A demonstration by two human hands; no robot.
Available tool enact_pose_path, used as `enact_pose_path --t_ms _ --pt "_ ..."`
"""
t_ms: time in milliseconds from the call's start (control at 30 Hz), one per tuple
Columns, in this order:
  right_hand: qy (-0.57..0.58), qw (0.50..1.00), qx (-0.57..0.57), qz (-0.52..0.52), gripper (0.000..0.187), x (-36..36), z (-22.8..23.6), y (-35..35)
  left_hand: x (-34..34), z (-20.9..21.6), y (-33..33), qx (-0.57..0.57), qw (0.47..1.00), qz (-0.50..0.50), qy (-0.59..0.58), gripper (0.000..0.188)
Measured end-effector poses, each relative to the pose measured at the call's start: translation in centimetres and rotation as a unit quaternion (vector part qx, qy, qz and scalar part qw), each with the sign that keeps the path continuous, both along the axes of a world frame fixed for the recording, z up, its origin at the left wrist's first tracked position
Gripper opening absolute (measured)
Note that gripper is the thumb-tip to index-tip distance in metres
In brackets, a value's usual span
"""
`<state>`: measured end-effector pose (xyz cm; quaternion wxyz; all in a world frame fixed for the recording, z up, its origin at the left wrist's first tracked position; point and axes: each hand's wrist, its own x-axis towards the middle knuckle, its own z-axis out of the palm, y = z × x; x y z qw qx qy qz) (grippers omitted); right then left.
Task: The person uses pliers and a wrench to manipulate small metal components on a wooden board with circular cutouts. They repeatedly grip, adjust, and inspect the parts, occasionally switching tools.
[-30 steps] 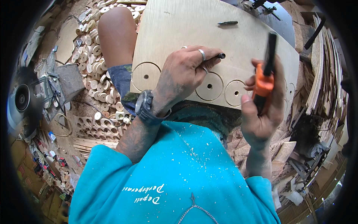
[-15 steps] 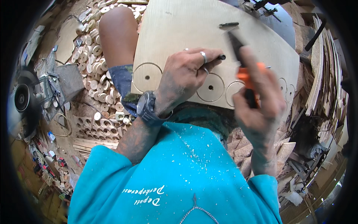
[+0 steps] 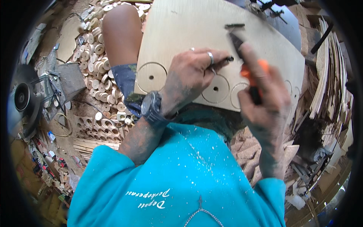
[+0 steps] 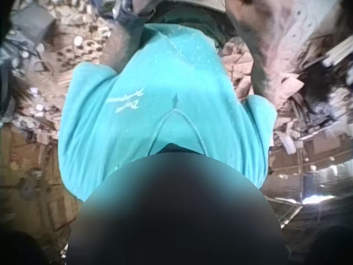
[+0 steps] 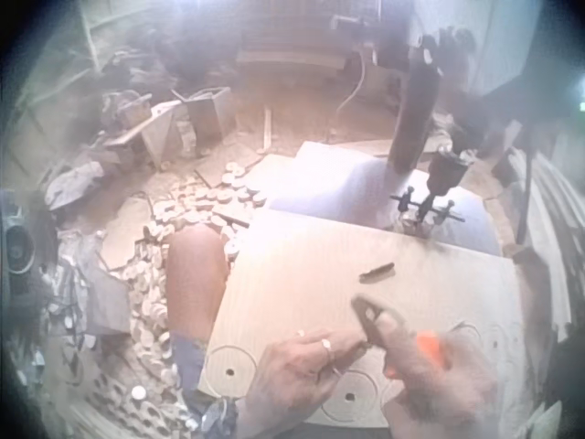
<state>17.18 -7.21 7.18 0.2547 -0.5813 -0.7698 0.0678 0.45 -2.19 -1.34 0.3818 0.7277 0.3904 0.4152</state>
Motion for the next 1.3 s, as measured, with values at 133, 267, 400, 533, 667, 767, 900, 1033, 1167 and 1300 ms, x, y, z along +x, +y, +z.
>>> enact_pose_path --t_ms 133,267,400,533,667,767,900,1033,1167,1300 --pt "-0.036 0.997 -0.069 -0.018 0.077 -0.5 0.6 -0.1 -0.1 0.1 -0.1 -0.009 1.0 0.004 0.023 0.017" --pt "0.025 0.998 -0.053 0.002 0.074 -0.2 0.7 -0.4 -0.1 0.1 -0.1 -0.002 1.0 -0.001 0.019 0.017" --pt "0.088 0.995 -0.004 -0.035 0.077 -0.1 -0.7 -0.5 0.0 0.1 -0.1 -0.025 0.999 0.009 0.035 0.017" --pt "-0.034 0.998 -0.058 0.002 0.079 0.0 -1.3 -0.6 0.1 0.1 0.1 -0.017 1.0 0.006 0.011 0.017" --pt "0.089 0.992 0.084 -0.028 0.073 -0.2 -1.2 -0.9 0.2 0.1 -0.1 -0.024 0.999 0.019 -0.008 0.017" --pt "-0.094 0.986 -0.133 -0.046 0.071 -0.6 -1.2 -0.9 0.2 0.0 0.0 0.0 1.0 0.011 0.022 0.016" --pt "0.039 0.996 -0.009 -0.075 0.077 -0.6 -0.9 -1.0 0.3 0.1 0.2 -0.002 1.0 0.024 -0.003 0.016" --pt "-0.082 0.985 -0.15 -0.028 0.077 -0.8 -0.7 -0.7 0.1 0.1 -0.1 -0.002 1.0 0.006 0.028 0.016" --pt "0.204 0.975 -0.078 -0.048 0.075 0.1 -0.4 0.0 0.1 0.1 -0.1 -0.009 1.0 0.009 -0.003 0.017" --pt "0.065 0.975 -0.212 0.022 0.076 0.9 -0.7 0.1 0.0 0.1 -0.1 -0.004 1.0 -0.002 0.013 0.018"
